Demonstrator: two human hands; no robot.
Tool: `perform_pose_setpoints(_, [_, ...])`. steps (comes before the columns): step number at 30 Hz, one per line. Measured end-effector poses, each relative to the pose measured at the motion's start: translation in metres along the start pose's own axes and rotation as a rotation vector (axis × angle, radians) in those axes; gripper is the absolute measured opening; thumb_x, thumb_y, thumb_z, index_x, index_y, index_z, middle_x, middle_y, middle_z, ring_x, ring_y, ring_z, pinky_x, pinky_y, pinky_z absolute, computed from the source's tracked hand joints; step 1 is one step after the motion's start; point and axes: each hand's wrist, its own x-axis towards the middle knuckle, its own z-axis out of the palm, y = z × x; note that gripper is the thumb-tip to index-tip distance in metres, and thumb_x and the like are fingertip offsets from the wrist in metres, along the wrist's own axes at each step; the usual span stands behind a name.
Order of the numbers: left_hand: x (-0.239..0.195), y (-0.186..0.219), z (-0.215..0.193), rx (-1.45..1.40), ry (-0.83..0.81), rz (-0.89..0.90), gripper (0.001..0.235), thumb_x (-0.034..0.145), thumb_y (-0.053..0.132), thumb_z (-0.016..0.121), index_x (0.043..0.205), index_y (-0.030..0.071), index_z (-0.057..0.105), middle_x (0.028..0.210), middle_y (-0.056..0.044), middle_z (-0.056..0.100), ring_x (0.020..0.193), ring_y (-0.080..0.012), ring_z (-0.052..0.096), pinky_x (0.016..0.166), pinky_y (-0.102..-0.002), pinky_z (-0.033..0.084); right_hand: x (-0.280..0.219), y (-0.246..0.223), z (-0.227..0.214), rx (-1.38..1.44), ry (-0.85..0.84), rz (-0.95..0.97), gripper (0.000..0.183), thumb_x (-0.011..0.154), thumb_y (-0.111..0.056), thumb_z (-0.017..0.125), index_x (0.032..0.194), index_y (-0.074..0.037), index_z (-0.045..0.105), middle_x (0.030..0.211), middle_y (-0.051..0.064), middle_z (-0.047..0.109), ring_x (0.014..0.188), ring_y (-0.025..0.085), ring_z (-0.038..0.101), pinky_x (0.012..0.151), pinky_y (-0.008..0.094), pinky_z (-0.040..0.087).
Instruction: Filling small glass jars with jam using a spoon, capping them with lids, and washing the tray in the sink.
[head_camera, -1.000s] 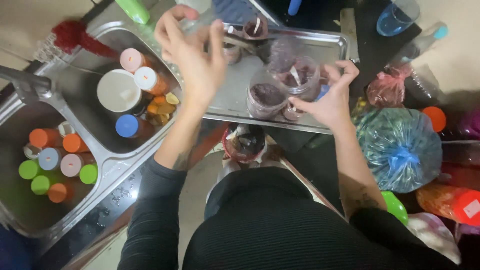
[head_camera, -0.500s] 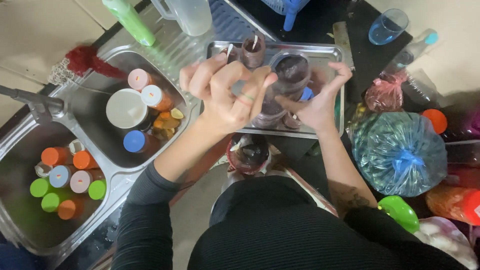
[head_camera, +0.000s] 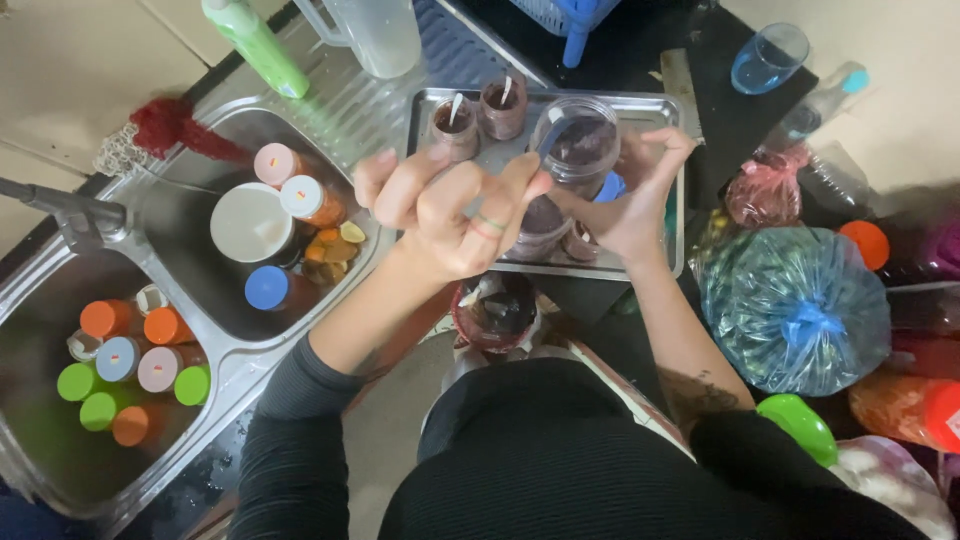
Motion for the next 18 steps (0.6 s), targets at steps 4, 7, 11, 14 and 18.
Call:
perform_pose_setpoints(4, [-0.001, 0.003, -0.005, 0.035, 0.001, 0.018, 0.014, 0.091, 0.03, 0.086, 0.088, 0.025, 0.074, 0.102, 0.001, 0.047, 0.109, -0.0273, 0.044, 0.102, -0.049, 0.038, -0.004, 0.006, -0.005, 0.005, 0.023, -0.058, 0.091, 0.077, -0.035, 0.101, 0.124, -0.015, 0.026, 0.11, 0.014, 0.063, 0.104, 0.029, 0.066, 0.095, 0.045, 0.049])
perform_pose_setpoints(7, [0.003, 0.003, 0.0, 0.09, 0.095, 0.073, 0.022, 0.093, 0.028, 0.083, 0.081, 0.024, 0.065, 0.103, -0.002, 0.047, 0.11, -0.0268, 0.046, 0.101, -0.047, 0.04, -0.004, 0.006, -0.007, -0.03, 0.054, -0.019, 0.096, 0.075, -0.028, 0.104, 0.126, -0.012, 0.025, 0.113, 0.018, 0.062, 0.103, 0.033, 0.067, 0.094, 0.045, 0.051])
perform_pose_setpoints(11, [0.0, 0.005, -0.003, 0.037, 0.071, 0.04, 0.015, 0.096, 0.029, 0.08, 0.09, 0.025, 0.068, 0.105, -0.002, 0.046, 0.113, -0.0271, 0.045, 0.102, -0.047, 0.038, -0.01, 0.004, -0.004, -0.007, 0.068, 0.035, 0.099, 0.071, -0.025, 0.104, 0.128, -0.012, 0.025, 0.112, 0.015, 0.062, 0.104, 0.028, 0.066, 0.094, 0.042, 0.051])
perform_pose_setpoints(14, [0.002, 0.007, -0.007, -0.039, 0.011, -0.022, 0.007, 0.1, 0.031, 0.076, 0.103, 0.027, 0.071, 0.107, -0.001, 0.043, 0.116, -0.0275, 0.043, 0.104, -0.048, 0.036, -0.008, 0.005, -0.01, -0.021, 0.07, 0.032, 0.102, 0.068, -0.018, 0.106, 0.129, -0.009, 0.024, 0.112, 0.017, 0.063, 0.104, 0.031, 0.068, 0.094, 0.044, 0.052])
perform_pose_setpoints(18, [-0.016, 0.006, -0.011, -0.005, 0.0, 0.007, 0.006, 0.099, 0.03, 0.076, 0.102, 0.034, 0.078, 0.103, 0.001, 0.04, 0.112, -0.0248, 0.039, 0.104, -0.046, 0.034, -0.018, 0.007, -0.022, -0.029, 0.039, 0.123, 0.109, 0.063, -0.021, 0.108, 0.129, -0.008, 0.022, 0.114, 0.016, 0.063, 0.105, 0.029, 0.068, 0.097, 0.043, 0.052])
